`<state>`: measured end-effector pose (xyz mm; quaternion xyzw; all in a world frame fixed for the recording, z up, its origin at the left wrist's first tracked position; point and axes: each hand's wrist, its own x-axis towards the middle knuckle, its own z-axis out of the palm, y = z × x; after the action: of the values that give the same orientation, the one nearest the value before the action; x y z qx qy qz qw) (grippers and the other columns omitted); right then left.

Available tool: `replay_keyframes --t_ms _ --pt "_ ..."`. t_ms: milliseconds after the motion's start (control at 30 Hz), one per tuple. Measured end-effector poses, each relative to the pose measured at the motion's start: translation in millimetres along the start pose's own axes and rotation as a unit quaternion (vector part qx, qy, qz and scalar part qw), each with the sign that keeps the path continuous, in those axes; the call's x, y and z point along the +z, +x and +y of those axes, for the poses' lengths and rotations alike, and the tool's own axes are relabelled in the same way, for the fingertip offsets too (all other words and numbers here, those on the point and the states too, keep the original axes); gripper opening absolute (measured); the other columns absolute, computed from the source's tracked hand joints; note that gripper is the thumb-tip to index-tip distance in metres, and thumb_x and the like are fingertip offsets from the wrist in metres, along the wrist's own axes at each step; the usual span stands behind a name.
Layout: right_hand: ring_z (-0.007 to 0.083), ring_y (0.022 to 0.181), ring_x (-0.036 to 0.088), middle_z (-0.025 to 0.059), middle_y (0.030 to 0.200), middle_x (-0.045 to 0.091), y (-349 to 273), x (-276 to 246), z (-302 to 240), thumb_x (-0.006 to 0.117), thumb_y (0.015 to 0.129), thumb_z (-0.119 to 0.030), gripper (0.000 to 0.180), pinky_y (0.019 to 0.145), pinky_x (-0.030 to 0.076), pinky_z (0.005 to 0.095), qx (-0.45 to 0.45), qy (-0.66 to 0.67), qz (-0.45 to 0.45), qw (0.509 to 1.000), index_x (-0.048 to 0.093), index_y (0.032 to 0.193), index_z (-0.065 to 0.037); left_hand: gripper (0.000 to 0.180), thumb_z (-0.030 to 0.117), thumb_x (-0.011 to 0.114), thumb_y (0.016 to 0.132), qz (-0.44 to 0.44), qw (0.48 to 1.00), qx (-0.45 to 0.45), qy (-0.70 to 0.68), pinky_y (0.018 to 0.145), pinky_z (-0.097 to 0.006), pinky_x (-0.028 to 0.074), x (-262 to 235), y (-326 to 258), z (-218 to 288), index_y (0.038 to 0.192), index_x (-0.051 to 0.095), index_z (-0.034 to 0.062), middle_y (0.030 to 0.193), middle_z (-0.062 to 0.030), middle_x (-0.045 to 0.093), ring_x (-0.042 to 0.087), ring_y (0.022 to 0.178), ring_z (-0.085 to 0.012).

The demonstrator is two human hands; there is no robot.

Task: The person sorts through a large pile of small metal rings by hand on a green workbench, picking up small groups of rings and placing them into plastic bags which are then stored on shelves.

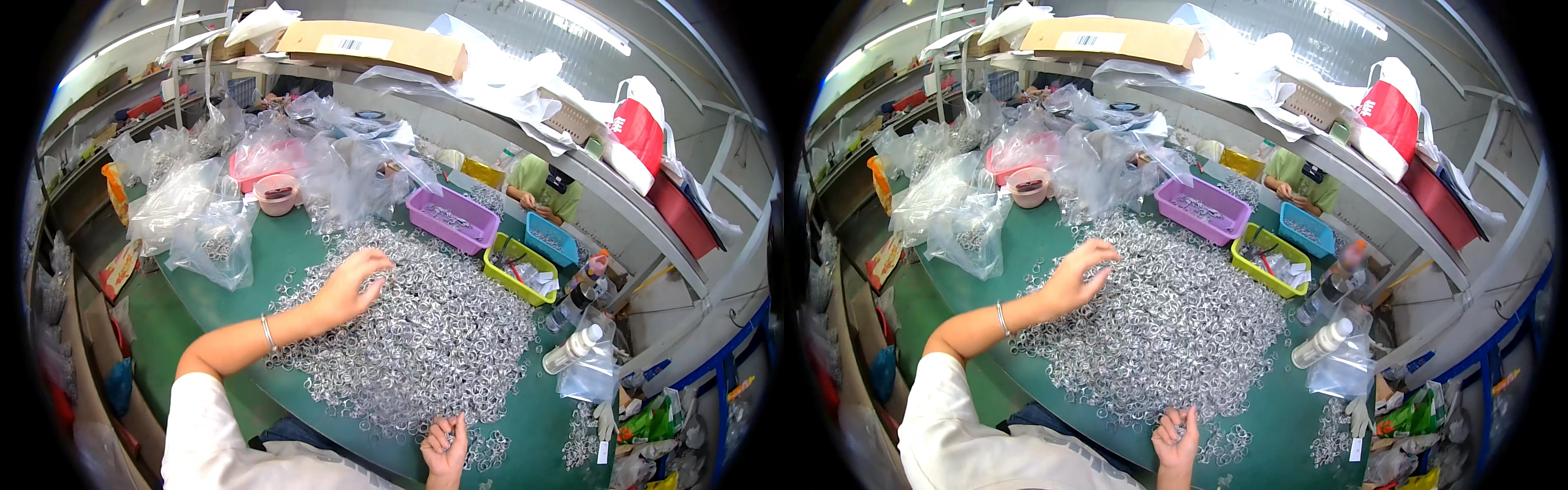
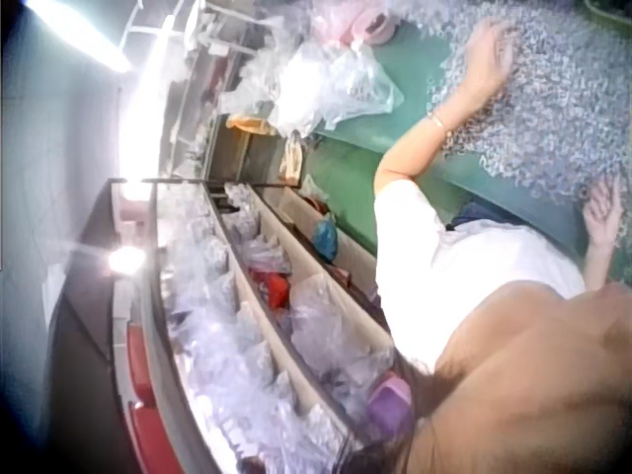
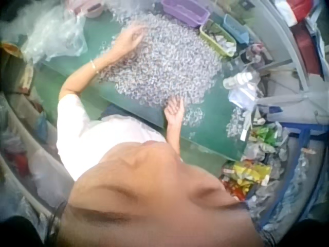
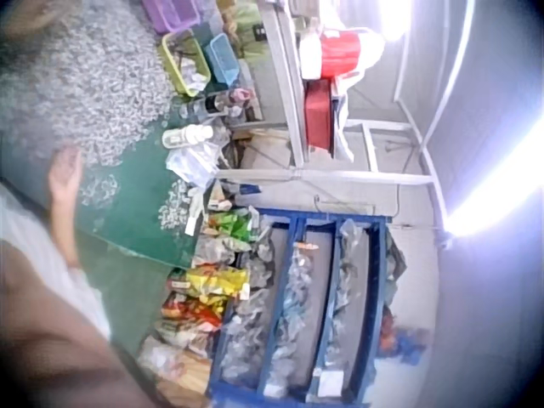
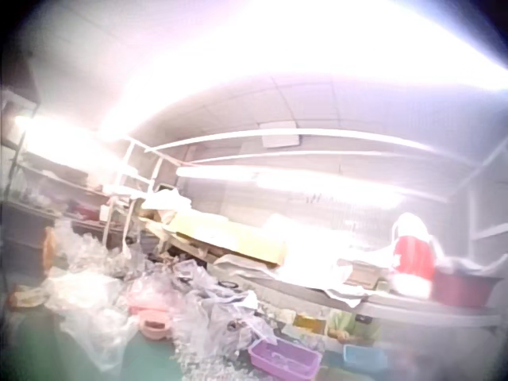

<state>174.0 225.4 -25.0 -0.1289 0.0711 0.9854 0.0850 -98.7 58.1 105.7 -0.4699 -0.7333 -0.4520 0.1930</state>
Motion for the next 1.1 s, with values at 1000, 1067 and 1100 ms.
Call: replay_keyframes --t_ms 1000,1067,1100 --pt "0.0083 0.037 0.028 -0.0034 0.049 0.032 -7.9 40.0 15.5 0.050 0.094 -0.031 0.036 0.032 0.023 0.0208 -0.080 -0.143 0.293 0.942 0.041 0.063 -0.014 0.042 0.037 0.074 0.072 0.136 0.957 0.150 0.206 0.058 -0.041 0.046 -38.9 328.8 8.2 0.056 0.057 0.0012 0.061 -0.0160 0.059 0.058 0.061 -0.0343" --pt "0.0084 0.037 0.028 -0.0032 0.050 0.032 -4.4 29.7 12.0 0.051 0.094 -0.030 0.036 0.032 0.024 0.0208 -0.071 -0.145 0.280 0.946 0.041 0.063 -0.014 0.047 0.044 0.071 0.072 0.107 0.974 0.108 0.171 0.057 -0.043 0.046 -53.8 334.7 3.2 0.060 0.060 0.0006 0.061 -0.0188 0.058 0.059 0.063 -0.0366" --pt "0.0081 0.037 0.029 -0.0026 0.050 0.032 -2.9 25.7 12.0 0.052 0.093 -0.028 0.035 0.032 0.024 0.0206 -0.079 -0.149 0.279 0.945 0.042 0.064 -0.013 0.045 0.041 0.068 0.077 0.117 0.971 0.132 0.160 0.058 -0.044 0.045 -56.3 337.5 -0.2 0.059 0.060 0.0004 0.059 -0.0189 0.056 0.057 0.061 -0.0387"
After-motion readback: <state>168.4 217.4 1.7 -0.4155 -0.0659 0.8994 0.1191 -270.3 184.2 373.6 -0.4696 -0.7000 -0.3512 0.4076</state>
